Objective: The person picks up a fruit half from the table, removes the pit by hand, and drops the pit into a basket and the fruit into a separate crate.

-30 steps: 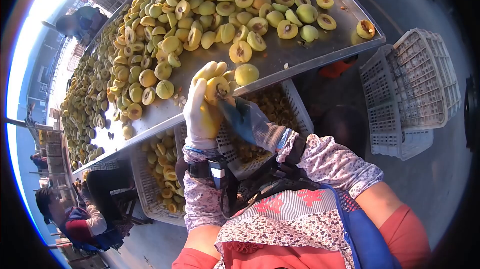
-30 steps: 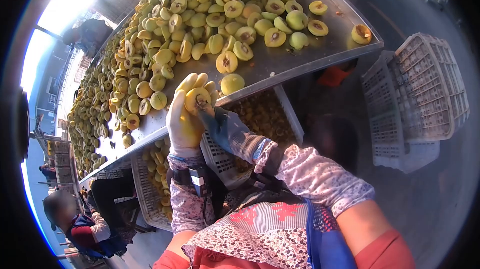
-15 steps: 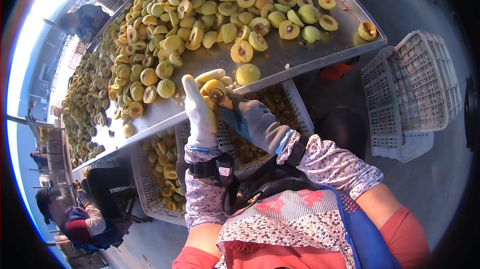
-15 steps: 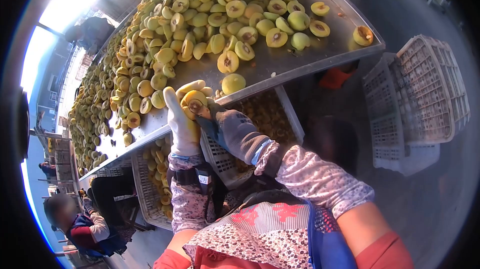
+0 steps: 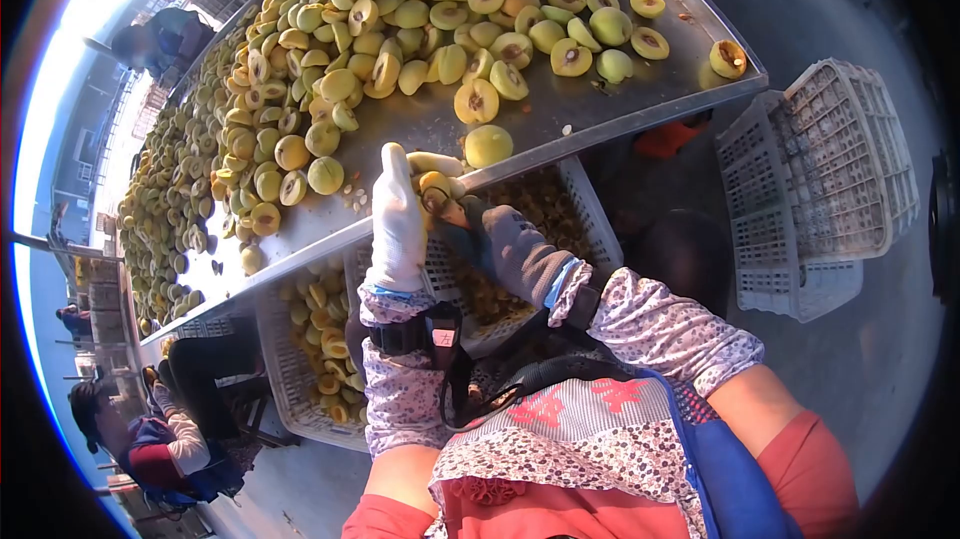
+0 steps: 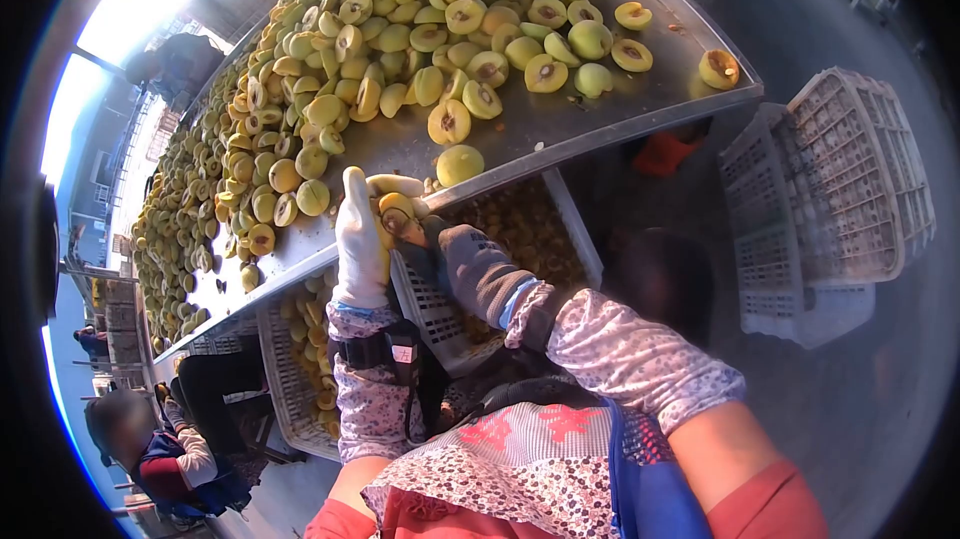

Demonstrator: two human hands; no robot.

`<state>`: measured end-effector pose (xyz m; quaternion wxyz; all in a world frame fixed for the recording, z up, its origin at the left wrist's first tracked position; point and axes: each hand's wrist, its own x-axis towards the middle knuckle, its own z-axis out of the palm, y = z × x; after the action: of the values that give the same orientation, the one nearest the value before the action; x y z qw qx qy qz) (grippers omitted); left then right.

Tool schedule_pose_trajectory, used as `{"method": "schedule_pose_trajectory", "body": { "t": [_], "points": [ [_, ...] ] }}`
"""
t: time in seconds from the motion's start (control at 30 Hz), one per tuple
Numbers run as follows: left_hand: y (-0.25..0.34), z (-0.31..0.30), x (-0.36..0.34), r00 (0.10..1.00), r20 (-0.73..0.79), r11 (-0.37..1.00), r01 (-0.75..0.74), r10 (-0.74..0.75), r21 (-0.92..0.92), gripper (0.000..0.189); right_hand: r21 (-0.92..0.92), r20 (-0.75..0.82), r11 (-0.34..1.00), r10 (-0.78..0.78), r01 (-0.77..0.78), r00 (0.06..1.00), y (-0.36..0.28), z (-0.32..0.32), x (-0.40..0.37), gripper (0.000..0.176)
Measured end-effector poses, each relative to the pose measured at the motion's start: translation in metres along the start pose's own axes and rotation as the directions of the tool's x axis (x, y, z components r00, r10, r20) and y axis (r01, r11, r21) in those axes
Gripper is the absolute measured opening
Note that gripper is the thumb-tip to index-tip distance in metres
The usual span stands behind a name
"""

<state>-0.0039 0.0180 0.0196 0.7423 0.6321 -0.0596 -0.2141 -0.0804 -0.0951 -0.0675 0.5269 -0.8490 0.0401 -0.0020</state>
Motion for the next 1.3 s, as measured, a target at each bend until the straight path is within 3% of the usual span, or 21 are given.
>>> {"method": "schedule_pose_trajectory", "body": {
  "t": [0.07,0.1,0.17,0.2,0.27,0.3,0.37,0.43,0.5,0.57,0.63,0.8,0.87,1.0,1.07,1.1,1.17,1.2,1.27,1.3],
  "points": [
    [0.0,0.003,-0.001,1.0,0.005,1.0,0.014,-0.014,0.009,0.071,0.121,-0.117,0.971,-0.192,0.205,0.974,-0.013,0.002,-0.005,0.026],
    [0.0,0.006,-0.003,0.999,-0.021,0.999,-0.047,0.046,-0.022,0.063,0.123,-0.121,0.971,-0.192,0.207,0.974,-0.024,-0.003,-0.004,0.026],
    [-0.001,0.011,-0.007,0.993,-0.049,0.993,-0.11,0.107,-0.048,0.056,0.309,-0.036,0.948,0.091,-0.076,0.995,-0.042,-0.015,-0.002,0.027],
    [-0.001,0.013,-0.008,0.979,-0.021,0.977,-0.204,0.204,-0.054,0.048,0.311,-0.038,0.948,0.091,-0.074,0.995,-0.038,-0.013,0.0,0.027],
    [-0.005,0.011,-0.007,0.913,0.082,0.915,-0.402,0.4,0.018,0.037,0.589,0.004,0.807,0.05,-0.042,0.999,-0.03,-0.011,0.006,0.032],
    [-0.006,0.008,-0.005,0.912,0.084,0.915,-0.403,0.401,0.016,0.037,0.588,0.001,0.808,0.051,-0.041,0.999,-0.031,-0.011,0.006,0.032],
    [-0.005,0.003,-0.004,0.97,0.013,0.96,-0.239,0.243,-0.143,0.035,0.552,-0.159,0.826,-0.033,0.117,0.987,-0.037,-0.012,0.003,0.036],
    [-0.002,0.004,-0.004,0.965,-0.049,0.961,-0.262,0.258,-0.087,0.035,0.497,-0.152,0.859,-0.057,0.126,0.987,-0.042,-0.017,0.002,0.032],
    [-0.002,0.003,-0.006,0.926,0.018,0.874,-0.362,0.376,0.324,0.048,0.438,-0.148,0.888,-0.082,0.139,0.986,-0.041,-0.017,0.002,0.029],
    [-0.008,0.006,-0.004,0.929,-0.027,0.902,-0.35,0.368,0.253,0.057,0.373,-0.154,0.915,-0.103,0.154,0.983,-0.041,-0.017,0.003,0.029],
    [-0.006,0.01,-0.007,0.964,-0.08,0.966,-0.251,0.255,0.057,0.062,0.367,-0.119,0.924,-0.062,0.102,0.991,-0.05,-0.027,-0.004,0.03],
    [-0.008,0.01,-0.009,0.965,-0.118,0.972,-0.234,0.232,0.004,0.063,0.445,-0.028,0.895,-0.009,0.021,1.0,-0.048,-0.025,-0.005,0.031],
    [-0.006,0.012,-0.011,0.97,-0.127,0.977,-0.212,0.209,-0.013,0.064,0.351,-0.123,0.911,-0.182,0.215,0.975,-0.04,-0.016,-0.003,0.032],
    [-0.013,0.02,-0.005,0.954,-0.224,0.953,-0.242,0.199,-0.183,0.059,0.333,-0.125,0.917,-0.188,0.22,0.974,-0.036,-0.01,-0.005,0.032],
    [-0.015,0.026,-0.004,0.935,-0.29,0.92,-0.286,0.206,-0.269,0.057,0.081,-0.045,0.981,-0.174,0.177,0.984,-0.037,-0.014,-0.004,0.034],
    [-0.012,0.03,-0.007,0.933,-0.315,0.909,-0.275,0.174,-0.313,0.054,0.08,-0.042,0.981,-0.174,0.177,0.984,-0.039,-0.014,-0.004,0.034],
    [-0.009,0.029,-0.009,0.93,-0.34,0.896,-0.263,0.137,-0.357,0.052,0.384,-0.008,0.923,0.0,0.003,1.0,-0.042,-0.011,-0.004,0.036],
    [-0.007,0.025,-0.009,0.947,-0.304,0.906,-0.215,0.103,-0.364,0.052,0.386,-0.008,0.923,0.001,0.002,1.0,-0.038,-0.008,-0.003,0.036],
    [-0.005,0.02,-0.009,0.961,-0.268,0.914,-0.168,0.068,-0.369,0.051,0.106,-0.061,0.938,-0.326,0.331,0.944,-0.03,-0.006,0.0,0.037],
    [-0.004,0.019,-0.008,0.965,-0.255,0.916,-0.153,0.058,-0.372,0.051,0.107,-0.06,0.938,-0.326,0.331,0.943,-0.032,-0.008,-0.002,0.037]
  ]
}}
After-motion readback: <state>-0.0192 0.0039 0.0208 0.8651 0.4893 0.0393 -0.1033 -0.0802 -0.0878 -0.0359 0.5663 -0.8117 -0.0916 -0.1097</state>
